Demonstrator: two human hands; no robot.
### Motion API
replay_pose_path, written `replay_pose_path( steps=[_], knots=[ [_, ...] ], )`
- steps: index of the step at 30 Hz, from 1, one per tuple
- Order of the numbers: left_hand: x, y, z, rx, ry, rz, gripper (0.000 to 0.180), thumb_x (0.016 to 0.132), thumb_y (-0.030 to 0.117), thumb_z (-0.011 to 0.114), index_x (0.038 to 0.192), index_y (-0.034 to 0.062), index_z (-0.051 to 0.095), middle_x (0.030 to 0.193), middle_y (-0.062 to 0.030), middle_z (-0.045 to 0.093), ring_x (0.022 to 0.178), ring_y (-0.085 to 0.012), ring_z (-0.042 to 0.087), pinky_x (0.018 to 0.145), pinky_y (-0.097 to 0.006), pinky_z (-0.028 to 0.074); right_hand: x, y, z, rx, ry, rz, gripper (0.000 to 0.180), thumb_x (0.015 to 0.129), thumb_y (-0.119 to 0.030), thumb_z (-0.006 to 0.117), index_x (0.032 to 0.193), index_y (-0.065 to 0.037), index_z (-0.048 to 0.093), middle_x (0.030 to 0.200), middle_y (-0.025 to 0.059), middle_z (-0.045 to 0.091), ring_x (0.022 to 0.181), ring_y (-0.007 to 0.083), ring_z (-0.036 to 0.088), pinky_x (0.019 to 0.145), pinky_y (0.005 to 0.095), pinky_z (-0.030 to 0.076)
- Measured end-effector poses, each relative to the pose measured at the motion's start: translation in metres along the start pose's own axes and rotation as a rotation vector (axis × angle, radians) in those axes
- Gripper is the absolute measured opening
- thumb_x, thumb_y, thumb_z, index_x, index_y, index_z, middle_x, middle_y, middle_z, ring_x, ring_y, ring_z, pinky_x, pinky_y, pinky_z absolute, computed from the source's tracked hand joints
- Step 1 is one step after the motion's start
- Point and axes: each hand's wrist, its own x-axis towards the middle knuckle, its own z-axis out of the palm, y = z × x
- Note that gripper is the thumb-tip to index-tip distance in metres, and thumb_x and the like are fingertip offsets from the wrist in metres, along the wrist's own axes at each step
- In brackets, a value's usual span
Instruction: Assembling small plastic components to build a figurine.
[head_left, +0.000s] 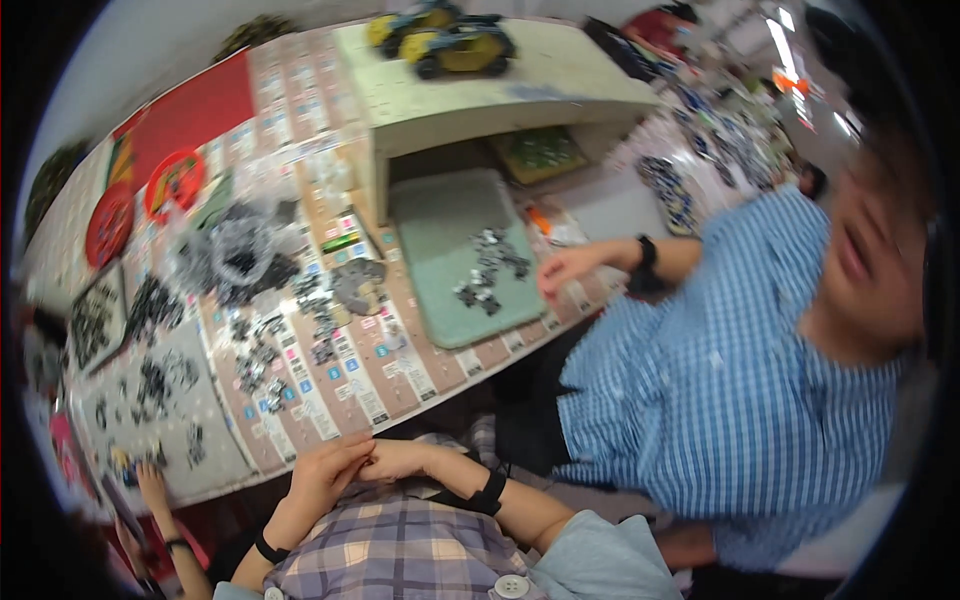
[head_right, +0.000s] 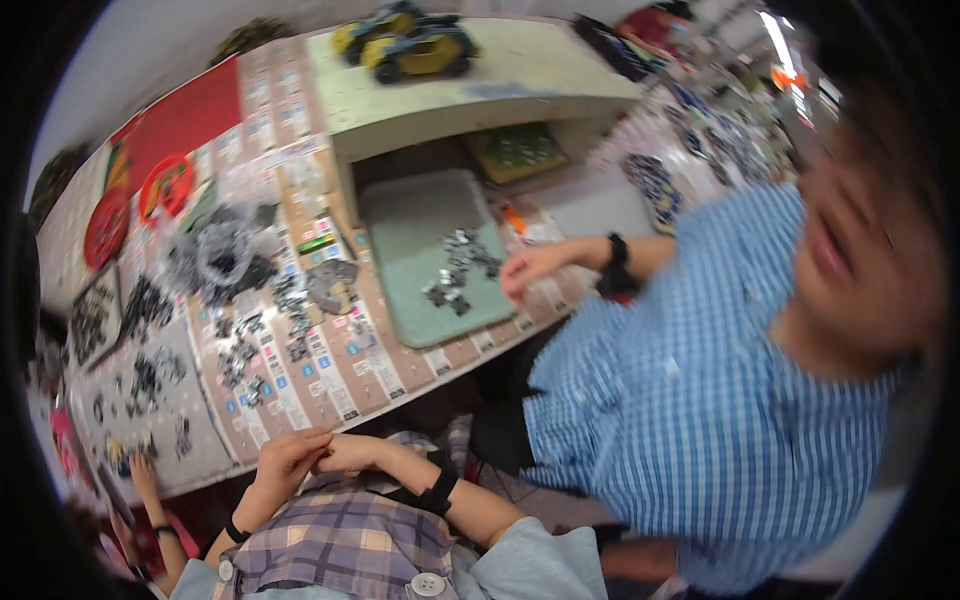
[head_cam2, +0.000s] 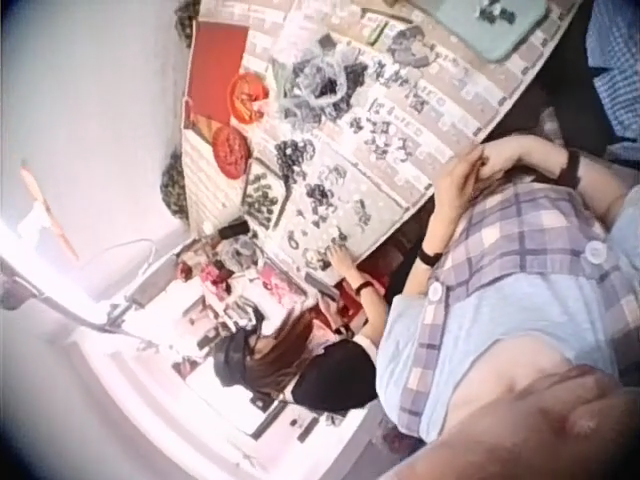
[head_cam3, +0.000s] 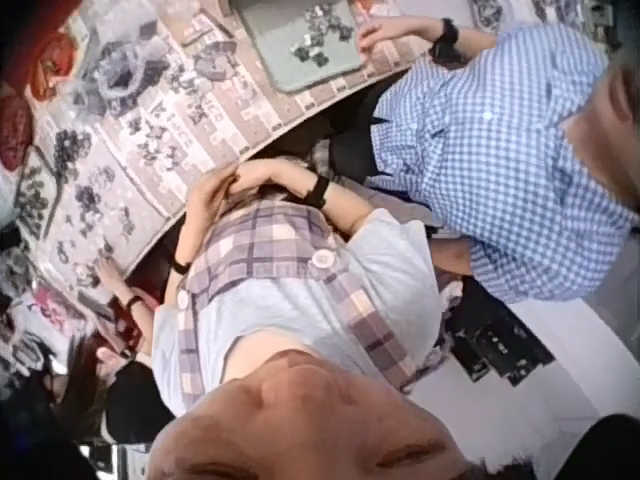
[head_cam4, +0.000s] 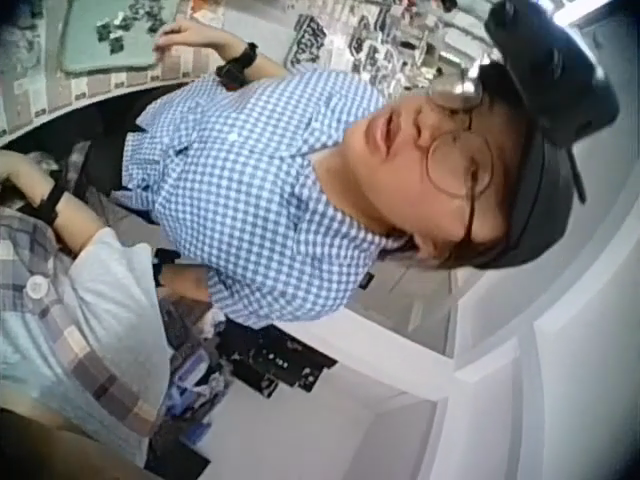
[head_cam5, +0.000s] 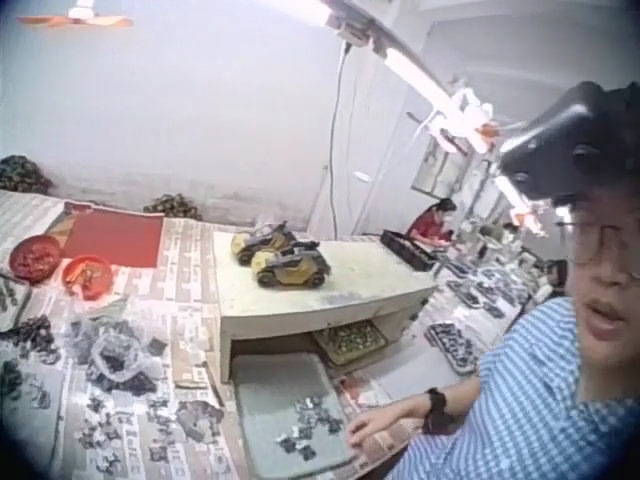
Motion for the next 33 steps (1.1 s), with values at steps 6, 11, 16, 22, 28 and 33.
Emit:
replay_pose_path(
  steps=[6,11,16,22,28,33],
  knots=[
    [-0.025,-0.006,0.01,-0.045,-0.115,0.222,0.02,0.072,0.007,0.065,0.092,0.0081,0.065,0.093,-0.01,0.064,0.081,-0.0258,0.063,0.069,-0.031,0.051,-0.009,0.044,0.054,0.004,0.301,-0.197,0.018,0.078,-0.013,0.055,0.091,-0.001,0.059,0.081,0.0028,0.058,0.075,0.0109,0.051,0.065,0.0242,0.043],
    [-0.038,0.003,0.014,-0.089,-0.257,0.341,0.028,0.067,0.006,0.064,0.096,0.0087,0.064,0.095,-0.0085,0.063,0.083,-0.0244,0.061,0.069,-0.031,0.051,-0.045,0.037,0.089,0.039,0.391,-0.158,0.02,0.079,-0.005,0.055,0.098,-0.001,0.059,0.09,0.0056,0.06,0.087,0.0127,0.053,0.075,0.0253,0.044],
    [-0.055,0.018,0.016,-0.048,-0.192,0.447,0.032,0.065,0.008,0.064,0.097,0.0102,0.063,0.095,-0.007,0.061,0.085,-0.024,0.06,0.07,-0.031,0.051,-0.032,0.075,0.093,-0.023,0.407,-0.323,0.034,0.078,-0.004,0.057,0.111,-0.001,0.052,0.108,0.0097,0.055,0.1,0.0161,0.05,0.084,0.0287,0.042],
    [-0.064,0.038,0.027,0.038,-0.1,0.381,0.031,0.066,0.008,0.063,0.097,0.0119,0.064,0.094,-0.0049,0.06,0.084,-0.0221,0.059,0.07,-0.03,0.05,-0.054,0.065,0.085,-0.06,0.29,-0.259,0.036,0.08,-0.008,0.059,0.115,-0.002,0.05,0.108,0.0092,0.055,0.1,0.016,0.05,0.086,0.0283,0.042],
    [-0.06,0.052,0.029,0.146,-0.013,0.33,0.027,0.068,0.008,0.064,0.095,0.0125,0.064,0.09,-0.0039,0.061,0.081,-0.0218,0.059,0.068,-0.031,0.05,-0.055,0.068,0.064,-0.192,0.243,-0.213,0.029,0.083,-0.013,0.057,0.109,-0.001,0.051,0.093,0.0036,0.057,0.084,0.0115,0.051,0.07,0.0251,0.045],
    [-0.05,0.036,0.042,0.12,0.022,0.362,0.024,0.068,0.009,0.064,0.091,0.0125,0.065,0.086,-0.0043,0.061,0.077,-0.0225,0.06,0.065,-0.032,0.049,-0.068,0.047,0.062,-0.208,0.229,-0.252,0.019,0.08,-0.008,0.055,0.096,0.0,0.058,0.084,0.002,0.058,0.08,0.0096,0.049,0.072,0.027,0.044]
  ],
)
